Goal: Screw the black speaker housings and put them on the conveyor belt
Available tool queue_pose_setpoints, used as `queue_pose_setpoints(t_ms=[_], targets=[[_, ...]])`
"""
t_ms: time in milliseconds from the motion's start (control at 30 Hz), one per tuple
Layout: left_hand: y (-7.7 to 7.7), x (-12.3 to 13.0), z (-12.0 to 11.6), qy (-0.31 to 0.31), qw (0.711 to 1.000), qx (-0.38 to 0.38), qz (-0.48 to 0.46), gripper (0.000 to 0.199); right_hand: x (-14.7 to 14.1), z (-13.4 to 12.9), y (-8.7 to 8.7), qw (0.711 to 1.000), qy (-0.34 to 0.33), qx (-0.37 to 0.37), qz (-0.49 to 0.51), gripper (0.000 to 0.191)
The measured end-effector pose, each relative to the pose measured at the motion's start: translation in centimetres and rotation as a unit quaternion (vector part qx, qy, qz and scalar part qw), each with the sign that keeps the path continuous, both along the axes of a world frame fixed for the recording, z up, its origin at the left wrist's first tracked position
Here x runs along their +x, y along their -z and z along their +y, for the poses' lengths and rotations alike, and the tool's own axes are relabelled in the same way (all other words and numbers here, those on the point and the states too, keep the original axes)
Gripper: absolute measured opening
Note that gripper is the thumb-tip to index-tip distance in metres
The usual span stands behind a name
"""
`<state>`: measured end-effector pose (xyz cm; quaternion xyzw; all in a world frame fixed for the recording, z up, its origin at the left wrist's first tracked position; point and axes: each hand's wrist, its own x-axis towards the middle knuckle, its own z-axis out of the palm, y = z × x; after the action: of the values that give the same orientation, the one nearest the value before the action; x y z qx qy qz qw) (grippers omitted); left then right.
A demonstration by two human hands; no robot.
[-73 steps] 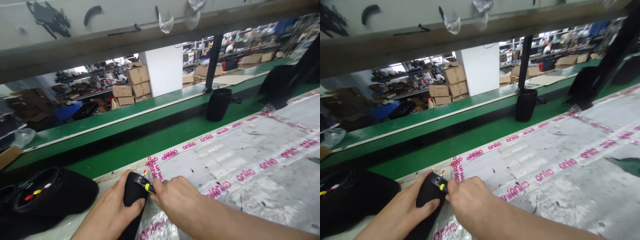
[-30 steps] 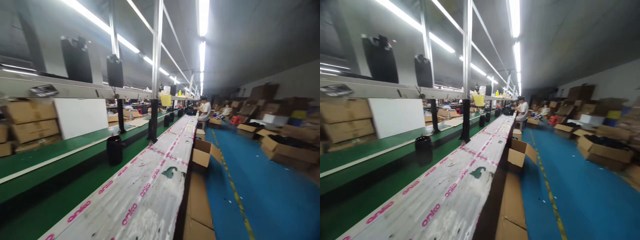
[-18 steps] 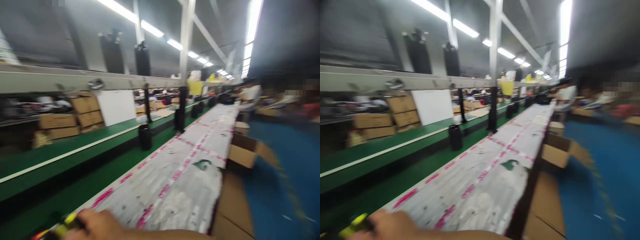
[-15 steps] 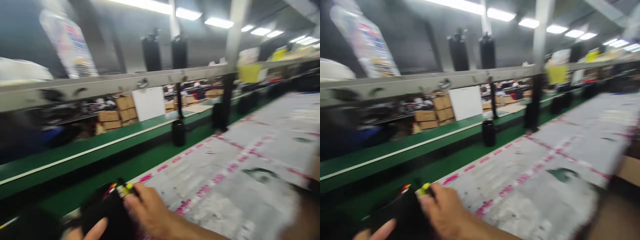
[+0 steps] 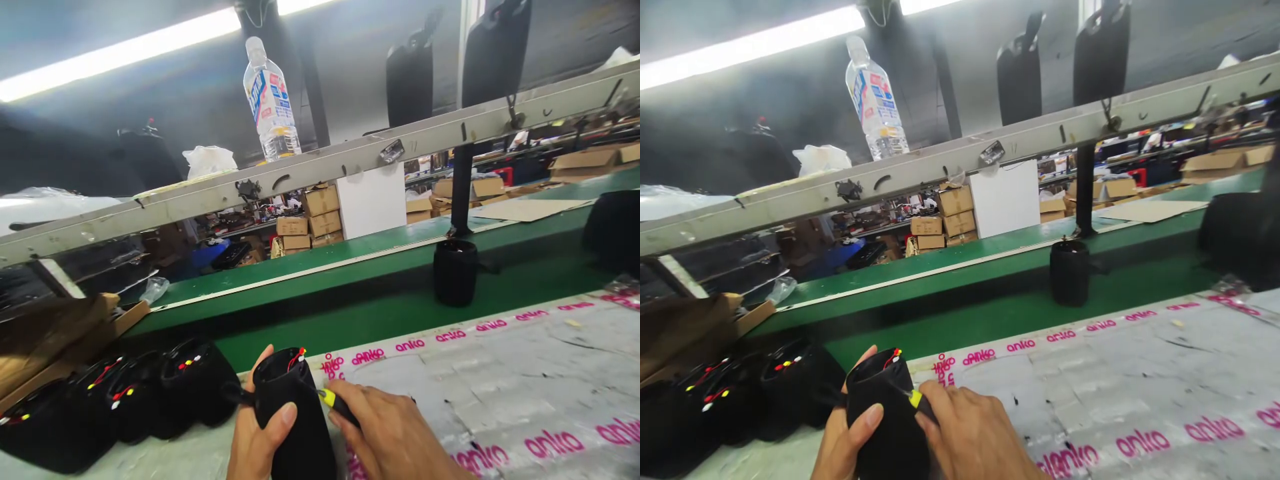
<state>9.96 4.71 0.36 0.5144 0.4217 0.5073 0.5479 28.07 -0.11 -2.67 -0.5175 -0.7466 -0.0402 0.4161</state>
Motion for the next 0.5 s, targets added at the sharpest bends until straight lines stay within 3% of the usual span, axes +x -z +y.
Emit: queue_pose_setpoints(t_ms=[500], targets=[[0.04,0.19,0.18,-0.026,0.997,0.051,0.046,0.094,-0.51,-0.29,0.66,0.999,0.011,0.004,-0.041,0.038]])
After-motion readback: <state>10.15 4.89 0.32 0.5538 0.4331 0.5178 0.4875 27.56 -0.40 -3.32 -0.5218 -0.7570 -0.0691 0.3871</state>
